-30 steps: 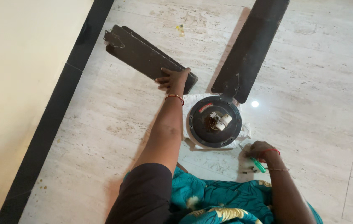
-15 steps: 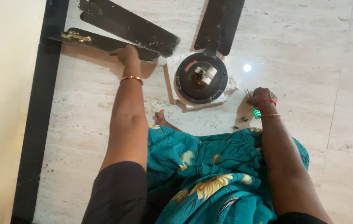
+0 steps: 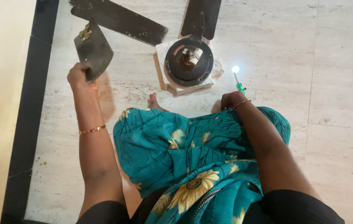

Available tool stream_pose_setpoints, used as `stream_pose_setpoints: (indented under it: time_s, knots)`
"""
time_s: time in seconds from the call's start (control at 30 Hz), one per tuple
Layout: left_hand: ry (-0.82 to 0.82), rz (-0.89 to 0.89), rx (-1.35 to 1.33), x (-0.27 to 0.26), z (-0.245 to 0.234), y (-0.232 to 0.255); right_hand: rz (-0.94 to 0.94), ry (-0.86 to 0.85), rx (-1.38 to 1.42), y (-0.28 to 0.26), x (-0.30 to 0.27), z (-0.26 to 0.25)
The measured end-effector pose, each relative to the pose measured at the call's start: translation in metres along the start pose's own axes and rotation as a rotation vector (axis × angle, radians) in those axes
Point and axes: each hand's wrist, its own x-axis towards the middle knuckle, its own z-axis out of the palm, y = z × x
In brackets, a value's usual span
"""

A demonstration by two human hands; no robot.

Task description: The person sits on the floor and attaches two fan blades to the motor housing using a screwdriver. They align each blade, insert screws, and tighten them to secure the blades to the central hub.

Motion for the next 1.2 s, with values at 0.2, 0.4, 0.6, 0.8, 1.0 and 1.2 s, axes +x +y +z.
stream_pose_setpoints:
  time_s: [0.2, 0.4, 0.6, 0.8, 1.0, 1.2]
  knots:
    - [-0.332, -0.009, -0.071, -0.168, 0.005, 0.060, -0.085, 0.315, -0.231, 0.001, -0.017, -0.013]
    - [-0.445, -0.080, -0.287, -0.284, 0.020, 0.106, -0.429, 0.814, -0.078, -0.094, -0.105, 0.008]
    - [-0.513, -0.144, -0.318, -0.351, 0.029, 0.082, -1.086, 1.028, 0.132, -0.226, -0.177, 0.027]
    - [-0.609, -0.251, -0.207, -0.391, 0.024, 0.072, -1.463, 0.727, 0.239, -0.323, -0.213, 0.018]
    - [-0.644, -0.261, -0.194, -0.397, 0.004, 0.083, -1.639, -0.083, 0.456, -0.339, -0.232, 0.020]
    - [-0.881, 0.127, 0.135, -0.382, -0.004, 0.103, -1.575, -0.068, 0.769, -0.342, -0.260, 0.012]
